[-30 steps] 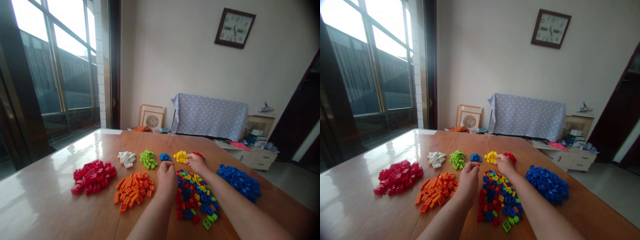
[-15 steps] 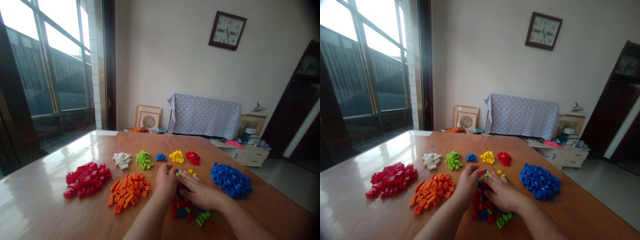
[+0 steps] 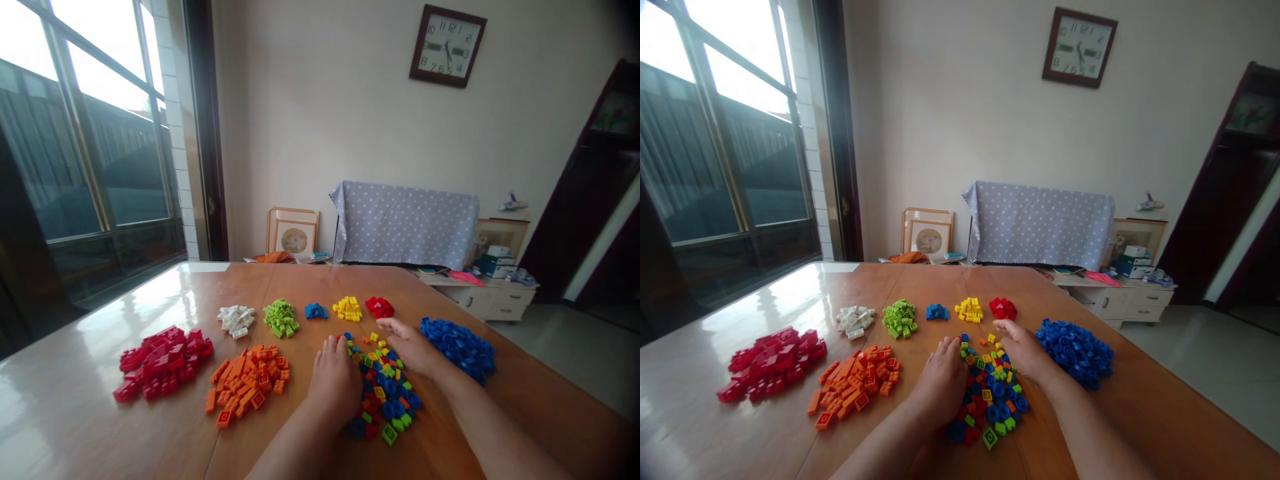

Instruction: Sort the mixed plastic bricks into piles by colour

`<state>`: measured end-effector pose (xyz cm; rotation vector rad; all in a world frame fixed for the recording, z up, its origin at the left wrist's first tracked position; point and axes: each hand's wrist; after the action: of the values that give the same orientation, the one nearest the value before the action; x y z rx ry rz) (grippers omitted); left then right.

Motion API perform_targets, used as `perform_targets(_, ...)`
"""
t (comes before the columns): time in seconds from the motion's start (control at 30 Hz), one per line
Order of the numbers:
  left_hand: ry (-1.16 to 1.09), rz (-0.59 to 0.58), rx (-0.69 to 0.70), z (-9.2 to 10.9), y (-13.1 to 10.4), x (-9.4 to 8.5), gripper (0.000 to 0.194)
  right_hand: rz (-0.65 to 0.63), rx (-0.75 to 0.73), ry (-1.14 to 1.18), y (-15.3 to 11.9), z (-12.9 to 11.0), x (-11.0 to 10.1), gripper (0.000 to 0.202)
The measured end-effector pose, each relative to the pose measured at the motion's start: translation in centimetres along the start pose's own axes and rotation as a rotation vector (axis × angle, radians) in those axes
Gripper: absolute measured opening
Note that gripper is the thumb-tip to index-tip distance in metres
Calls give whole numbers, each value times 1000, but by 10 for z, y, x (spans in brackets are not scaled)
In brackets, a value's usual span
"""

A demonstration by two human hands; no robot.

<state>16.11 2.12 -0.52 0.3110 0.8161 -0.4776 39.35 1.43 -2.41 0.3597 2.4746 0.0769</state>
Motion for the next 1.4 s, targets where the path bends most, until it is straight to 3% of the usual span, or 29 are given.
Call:
perform_targets(0.1,29,-28,42,3,-3,6,65,-42,13,-73,4,7,9,60)
perform_targets(0.17,2,-31,63,2,-2,10,67,-52,-3,-104,2,3,13,53)
perform_targets(0.37,-202,86,57,-2,8,11,69,100,-50,-130,-1,-15,12,32)
perform_targets(0.53,-39,87,-1,0,5,6,70,103,-137,-336,-2,-18,20,25)
perform_targets(0.7,2,-20,99,3,-2,6,77,12,-190,-493,-5,-25,26,23)
perform_targets(0.87,-35,2,98,1,0,6,78,-38,-203,-472,-6,-29,27,19)
perform_targets(1.1,-90,189,147,-3,3,2,59,29,-215,-361,-8,-34,25,12)
perform_targets(1.23,-195,303,120,-1,3,0,35,67,-297,-274,-17,-45,22,11)
perform_targets(1.3,-280,338,100,1,4,0,22,63,-359,-222,-22,-52,25,11)
perform_targets(1.4,-410,340,85,1,7,3,23,34,-424,-165,-29,-60,32,13)
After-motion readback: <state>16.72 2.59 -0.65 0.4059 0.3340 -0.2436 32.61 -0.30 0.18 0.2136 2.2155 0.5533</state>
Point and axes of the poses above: each hand's wrist, its own y-axis towards the middle knuckle, its own x-axis out of the palm, z = x × y, and after that the axes turned 3 degrees about x, right-handed
